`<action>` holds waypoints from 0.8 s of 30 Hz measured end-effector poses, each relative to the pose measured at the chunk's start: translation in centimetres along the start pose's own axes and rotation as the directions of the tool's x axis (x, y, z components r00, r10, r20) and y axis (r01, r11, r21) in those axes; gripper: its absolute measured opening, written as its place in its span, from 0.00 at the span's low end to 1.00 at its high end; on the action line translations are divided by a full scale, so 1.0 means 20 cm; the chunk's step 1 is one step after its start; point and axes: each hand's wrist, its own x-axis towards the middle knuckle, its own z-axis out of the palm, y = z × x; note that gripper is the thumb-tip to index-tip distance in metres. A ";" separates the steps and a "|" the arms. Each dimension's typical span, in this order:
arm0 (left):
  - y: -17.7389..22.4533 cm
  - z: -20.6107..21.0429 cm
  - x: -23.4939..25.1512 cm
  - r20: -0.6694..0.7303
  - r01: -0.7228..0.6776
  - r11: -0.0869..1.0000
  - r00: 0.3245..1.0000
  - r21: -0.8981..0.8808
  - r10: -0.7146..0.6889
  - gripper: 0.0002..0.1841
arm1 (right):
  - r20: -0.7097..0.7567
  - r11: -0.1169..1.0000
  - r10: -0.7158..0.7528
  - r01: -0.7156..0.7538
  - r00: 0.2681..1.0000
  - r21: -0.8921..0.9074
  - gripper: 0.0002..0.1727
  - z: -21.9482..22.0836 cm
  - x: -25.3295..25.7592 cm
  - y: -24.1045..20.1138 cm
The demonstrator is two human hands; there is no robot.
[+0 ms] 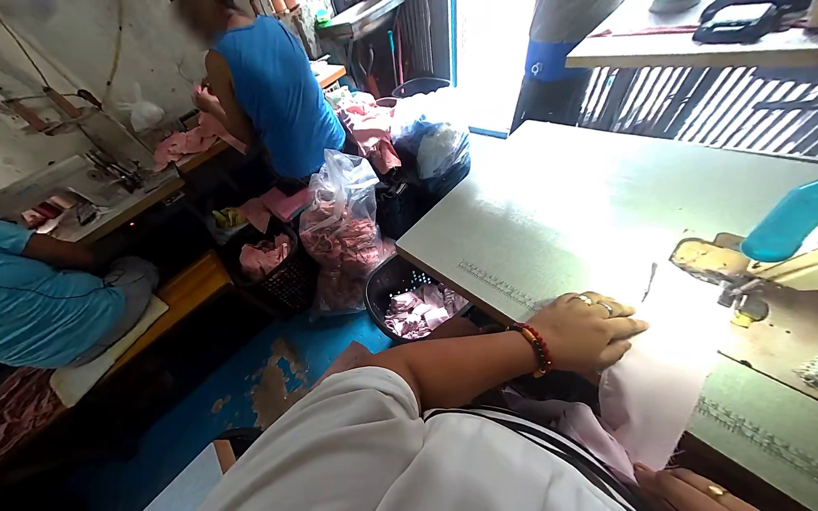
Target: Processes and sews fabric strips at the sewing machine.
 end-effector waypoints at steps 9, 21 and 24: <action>0.01 -0.01 0.00 0.030 0.009 1.000 1.000 0.006 -0.010 0.23 | -0.015 1.000 -0.005 0.005 1.000 -0.001 0.12 0.01 -0.01 0.03; 0.01 -0.02 0.00 0.028 0.011 1.000 1.000 0.004 -0.011 0.23 | -0.025 1.000 -0.026 0.026 0.999 0.001 0.12 0.01 -0.01 0.01; 0.01 -0.01 0.01 0.030 0.010 1.000 0.999 0.004 -0.010 0.24 | -0.023 1.000 -0.015 0.015 1.000 0.016 0.11 0.01 -0.02 0.02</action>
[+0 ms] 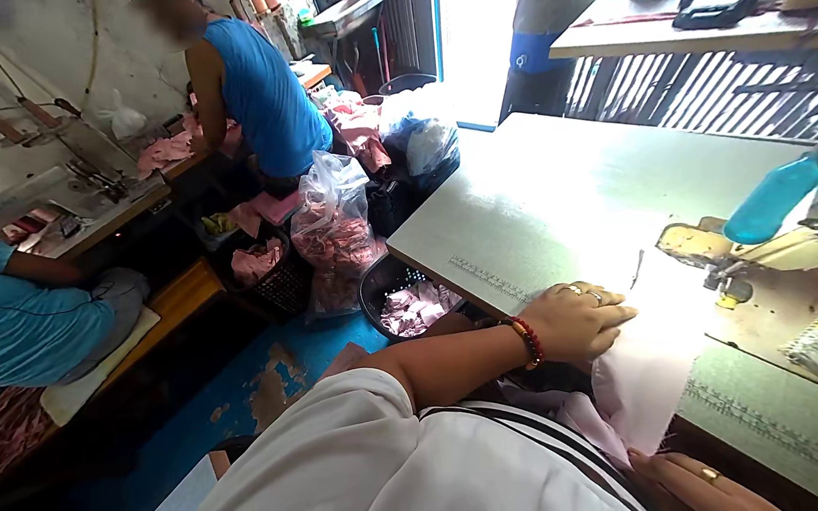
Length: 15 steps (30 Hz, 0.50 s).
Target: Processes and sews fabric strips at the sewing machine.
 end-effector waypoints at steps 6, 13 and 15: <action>0.00 0.00 0.00 0.006 0.017 1.000 1.000 -0.024 -0.017 0.24 | 0.012 1.000 -0.009 0.009 1.000 0.000 0.10 -0.02 0.01 -0.01; 0.00 -0.01 0.00 0.017 0.014 1.000 1.000 -0.021 -0.014 0.24 | 0.007 1.000 -0.016 0.016 1.000 -0.004 0.10 -0.02 0.02 -0.01; -0.01 0.00 0.00 0.012 0.013 1.000 1.000 -0.027 -0.013 0.23 | 0.006 1.000 -0.016 0.016 1.000 -0.007 0.09 -0.01 0.01 -0.01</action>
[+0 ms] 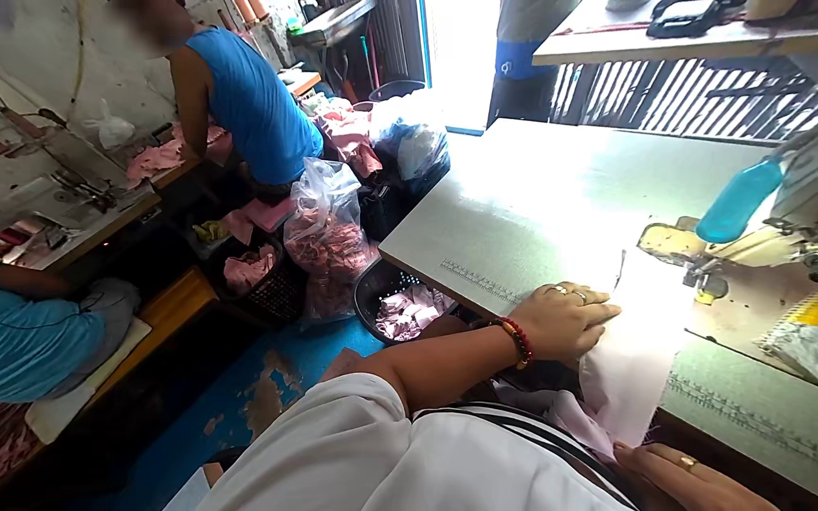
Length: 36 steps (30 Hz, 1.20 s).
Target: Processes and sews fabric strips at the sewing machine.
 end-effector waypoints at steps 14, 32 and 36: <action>0.00 -0.02 0.01 0.006 0.013 0.998 1.000 -0.055 -0.013 0.23 | 0.041 0.999 0.049 -0.050 0.998 0.015 0.09 0.01 0.02 0.01; 0.00 -0.01 -0.01 0.004 0.007 0.999 1.000 -0.046 -0.007 0.23 | 0.049 0.998 0.046 -0.048 0.998 0.037 0.10 0.03 0.02 0.01; 0.00 -0.02 0.00 0.007 0.025 0.995 1.000 -0.100 -0.024 0.23 | 0.001 0.999 0.024 -0.024 1.000 0.038 0.10 0.02 0.01 0.01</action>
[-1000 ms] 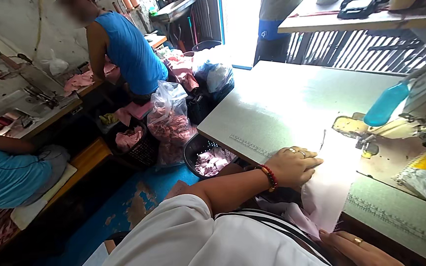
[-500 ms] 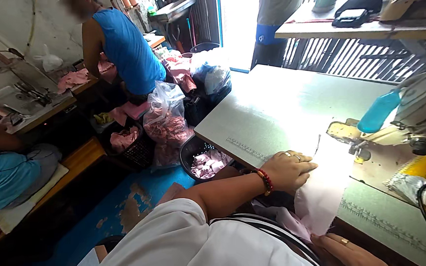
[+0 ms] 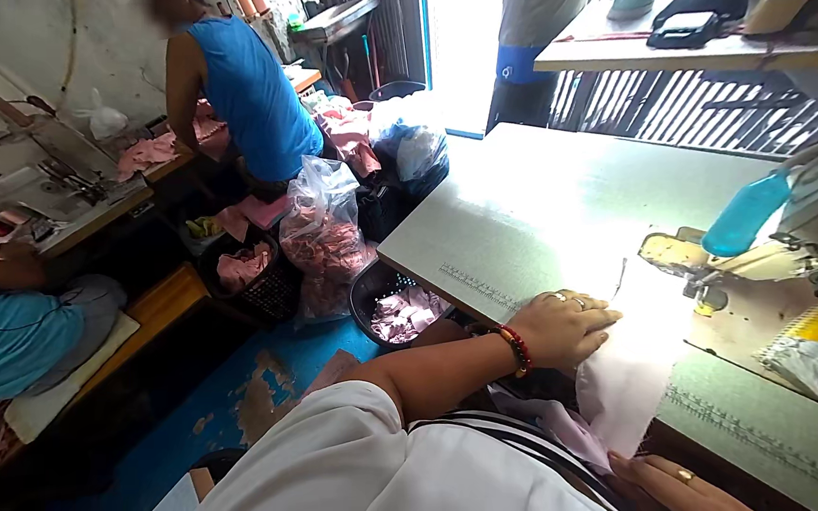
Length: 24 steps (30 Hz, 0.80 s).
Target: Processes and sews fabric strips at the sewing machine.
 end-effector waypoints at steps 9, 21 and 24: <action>0.04 0.02 0.02 -0.032 -0.033 0.997 0.999 -0.074 0.031 0.23 | -0.164 0.998 -0.053 0.046 0.985 -0.043 0.09 0.01 -0.03 0.00; 0.08 0.05 0.03 0.130 -0.105 0.970 0.988 0.218 0.077 0.29 | -0.289 0.992 -0.108 0.084 0.951 -0.095 0.12 0.06 -0.05 0.07; 0.07 0.04 0.04 0.128 -0.130 0.962 0.987 0.240 0.101 0.28 | -0.277 0.991 -0.126 0.106 0.953 -0.086 0.12 0.06 -0.03 0.08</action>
